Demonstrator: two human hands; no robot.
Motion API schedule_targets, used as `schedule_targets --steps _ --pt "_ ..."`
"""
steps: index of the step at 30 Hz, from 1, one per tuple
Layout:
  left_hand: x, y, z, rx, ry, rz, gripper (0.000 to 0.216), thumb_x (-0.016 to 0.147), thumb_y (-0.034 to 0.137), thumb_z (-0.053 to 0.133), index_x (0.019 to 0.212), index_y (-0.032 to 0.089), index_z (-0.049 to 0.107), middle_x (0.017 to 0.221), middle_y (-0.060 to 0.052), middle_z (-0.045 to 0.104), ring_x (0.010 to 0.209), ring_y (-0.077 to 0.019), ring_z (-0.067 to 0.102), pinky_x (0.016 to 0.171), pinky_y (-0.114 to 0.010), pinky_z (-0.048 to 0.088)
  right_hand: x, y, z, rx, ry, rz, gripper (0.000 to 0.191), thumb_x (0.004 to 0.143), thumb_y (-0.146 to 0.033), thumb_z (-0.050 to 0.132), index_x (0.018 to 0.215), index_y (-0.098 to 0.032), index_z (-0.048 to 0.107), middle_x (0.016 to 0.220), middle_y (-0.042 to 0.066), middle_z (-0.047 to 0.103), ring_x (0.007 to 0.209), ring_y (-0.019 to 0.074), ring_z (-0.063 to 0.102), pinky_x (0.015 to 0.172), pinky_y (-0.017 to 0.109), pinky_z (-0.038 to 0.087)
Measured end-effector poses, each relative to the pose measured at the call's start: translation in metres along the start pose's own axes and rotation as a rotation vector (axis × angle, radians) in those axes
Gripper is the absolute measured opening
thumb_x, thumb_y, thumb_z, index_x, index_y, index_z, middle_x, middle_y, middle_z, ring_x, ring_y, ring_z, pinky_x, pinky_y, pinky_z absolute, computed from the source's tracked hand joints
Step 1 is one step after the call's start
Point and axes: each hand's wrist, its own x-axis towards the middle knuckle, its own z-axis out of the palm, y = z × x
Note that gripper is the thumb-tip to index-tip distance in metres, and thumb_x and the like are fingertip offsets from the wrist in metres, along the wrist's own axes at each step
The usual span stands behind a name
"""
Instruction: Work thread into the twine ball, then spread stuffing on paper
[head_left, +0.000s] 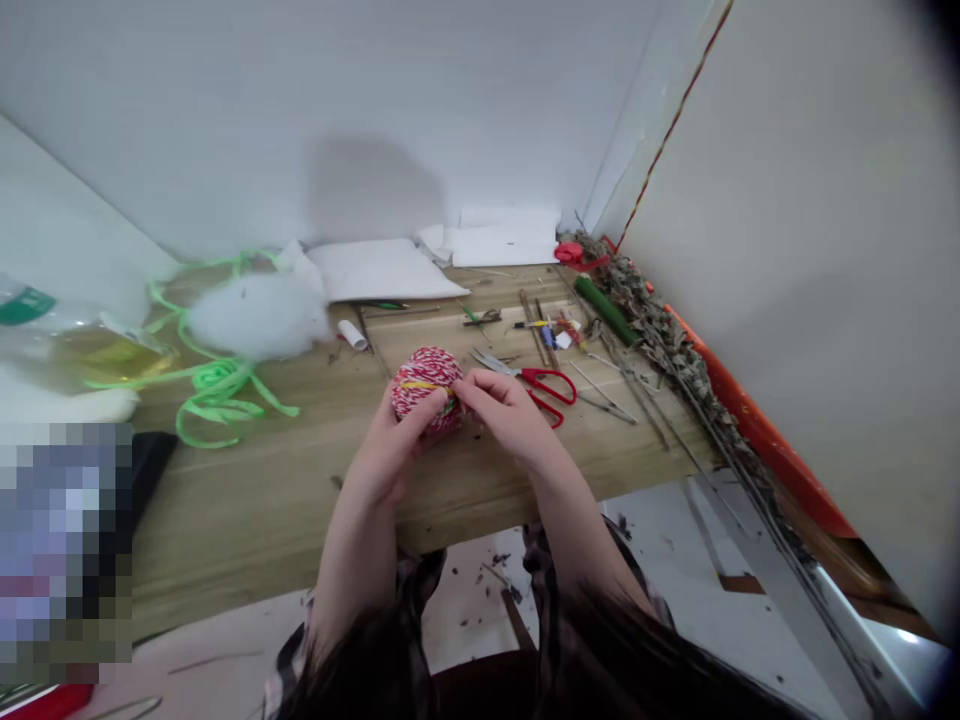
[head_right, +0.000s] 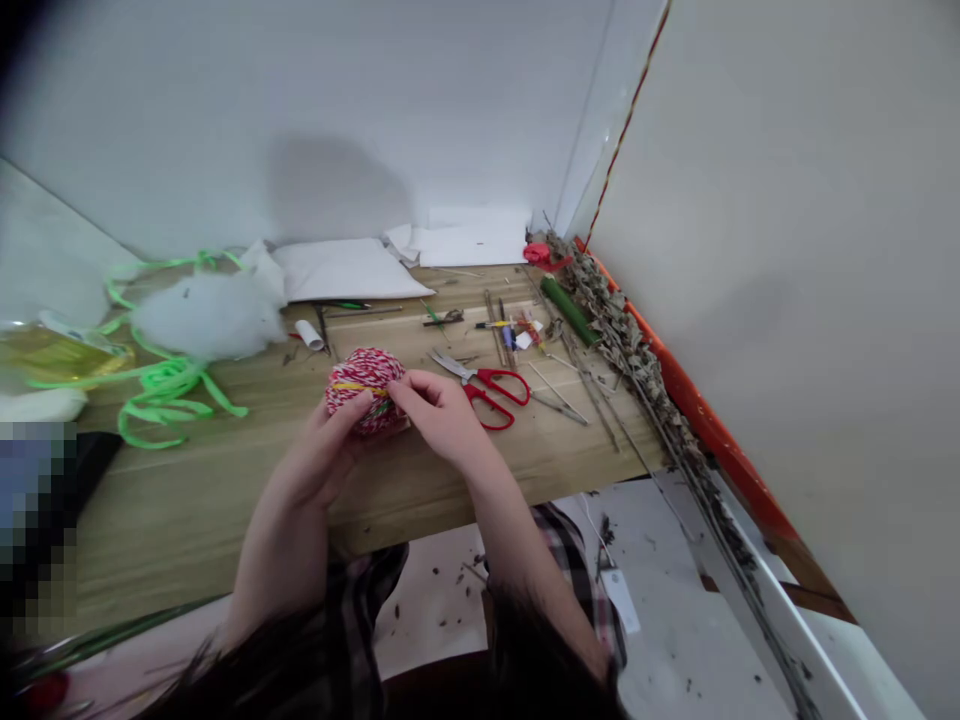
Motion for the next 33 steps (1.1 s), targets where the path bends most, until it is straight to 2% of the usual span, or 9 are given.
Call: schedule_targets --steps 7,13,21,27,33 --pt "0.001 0.002 0.003 -0.037 0.063 -0.025 0.055 0.067 0.039 0.082 0.114 0.017 0.065 0.114 -0.010 0.073 0.105 -0.0296 0.069 0.084 -0.041 0.062 0.002 0.006 0.001 -0.061 0.056 0.006 0.043 0.081 -0.053 0.062 0.058 -0.021 0.045 0.057 -0.006 0.038 0.056 0.0096 0.034 0.055 0.025 0.029" --pt "0.002 0.003 0.004 -0.081 0.096 -0.007 0.048 0.070 0.042 0.078 0.108 0.016 0.069 0.113 -0.010 0.073 0.109 -0.0279 0.068 0.088 -0.035 0.058 0.004 0.007 -0.001 -0.107 0.083 0.038 0.041 0.081 -0.050 0.060 0.057 -0.021 0.042 0.054 -0.007 0.035 0.053 0.0091 0.032 0.053 0.024 0.029" --pt "0.003 0.005 0.005 -0.085 0.121 -0.024 0.046 0.074 0.041 0.073 0.114 0.020 0.063 0.114 -0.008 0.072 0.106 -0.0260 0.068 0.084 -0.035 0.059 0.006 0.010 0.002 -0.054 0.096 0.021 0.038 0.079 -0.045 0.061 0.056 -0.021 0.043 0.053 -0.007 0.035 0.053 0.0089 0.033 0.054 0.023 0.030" --pt "0.005 0.003 0.000 -0.085 0.114 -0.006 0.046 0.074 0.040 0.070 0.115 0.021 0.061 0.116 -0.008 0.070 0.106 -0.0252 0.067 0.079 -0.035 0.060 0.008 0.011 0.002 -0.063 0.117 0.037 0.033 0.080 -0.042 0.059 0.056 -0.020 0.051 0.055 -0.005 0.041 0.057 0.0103 0.040 0.055 0.023 0.033" --pt "0.005 0.003 -0.001 -0.066 0.109 0.016 0.049 0.072 0.042 0.070 0.116 0.021 0.061 0.110 -0.007 0.072 0.103 -0.0264 0.068 0.079 -0.036 0.059 0.008 0.011 0.002 -0.108 0.123 -0.001 0.020 0.075 -0.029 0.053 0.056 -0.020 0.055 0.059 -0.003 0.051 0.062 0.0113 0.047 0.061 0.023 0.039"
